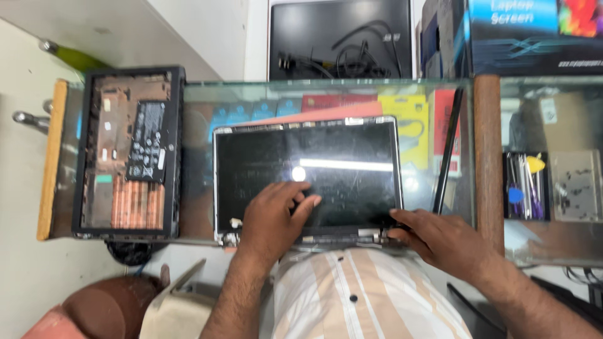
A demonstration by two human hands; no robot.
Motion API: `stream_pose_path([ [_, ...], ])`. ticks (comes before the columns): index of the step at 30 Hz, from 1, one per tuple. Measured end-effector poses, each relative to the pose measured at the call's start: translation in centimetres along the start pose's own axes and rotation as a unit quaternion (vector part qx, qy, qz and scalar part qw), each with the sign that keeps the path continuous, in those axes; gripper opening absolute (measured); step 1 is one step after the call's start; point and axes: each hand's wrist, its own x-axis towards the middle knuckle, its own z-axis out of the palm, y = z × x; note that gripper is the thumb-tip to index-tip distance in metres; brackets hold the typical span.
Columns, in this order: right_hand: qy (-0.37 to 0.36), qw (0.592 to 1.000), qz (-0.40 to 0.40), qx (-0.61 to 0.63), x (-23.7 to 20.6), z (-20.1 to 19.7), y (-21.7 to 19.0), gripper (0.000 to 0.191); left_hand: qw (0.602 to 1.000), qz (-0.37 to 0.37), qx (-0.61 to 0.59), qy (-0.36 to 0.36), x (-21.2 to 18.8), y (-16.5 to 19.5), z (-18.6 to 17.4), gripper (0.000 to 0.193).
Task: The person works on a disassembled laptop at a glass workbench. They use a screwdriver on the screen bezel, pry along the frame, lift and reposition the screen panel, then open the laptop base and manipulate components and cables on the exposed motherboard.
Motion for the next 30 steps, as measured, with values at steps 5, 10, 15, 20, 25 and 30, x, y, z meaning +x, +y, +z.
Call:
stream_pose_path([
  [5, 0.075, 0.984, -0.147, 0.067, 0.1, 0.1, 1.1, 0.041, 1.0, -0.006, -0.017, 0.008, 0.3, 0.4, -0.3, 0.028],
  [10, -0.074, 0.987, 0.142, 0.013, 0.9, -0.5, 0.3, 0.046, 0.998, -0.043, -0.035, -0.011, 1.0, 1.2, -0.7, 0.03],
  [15, -0.05, 0.985, -0.047, 0.158, 0.7, -1.0, 0.4, 0.047, 0.998, -0.045, -0.043, -0.011, 1.4, 1.3, -0.8, 0.03],
  [20, -0.085, 0.994, 0.053, 0.041, 1.0, 1.0, 3.1, 0.052, 0.998, -0.034, -0.049, 0.001, 1.3, 0.1, 0.1, 0.029],
  [25, -0.031, 0.999, -0.022, 0.016, 3.6, 4.2, 4.5, 0.053, 0.999, -0.001, -0.045, 0.01, 2.3, -1.9, 1.4, 0.032],
  [30, -0.044, 0.999, 0.004, 0.022, 5.0, 4.6, 3.5, 0.052, 0.993, -0.077, -0.029, -0.081, 3.4, -4.1, 2.6, 0.039],
])
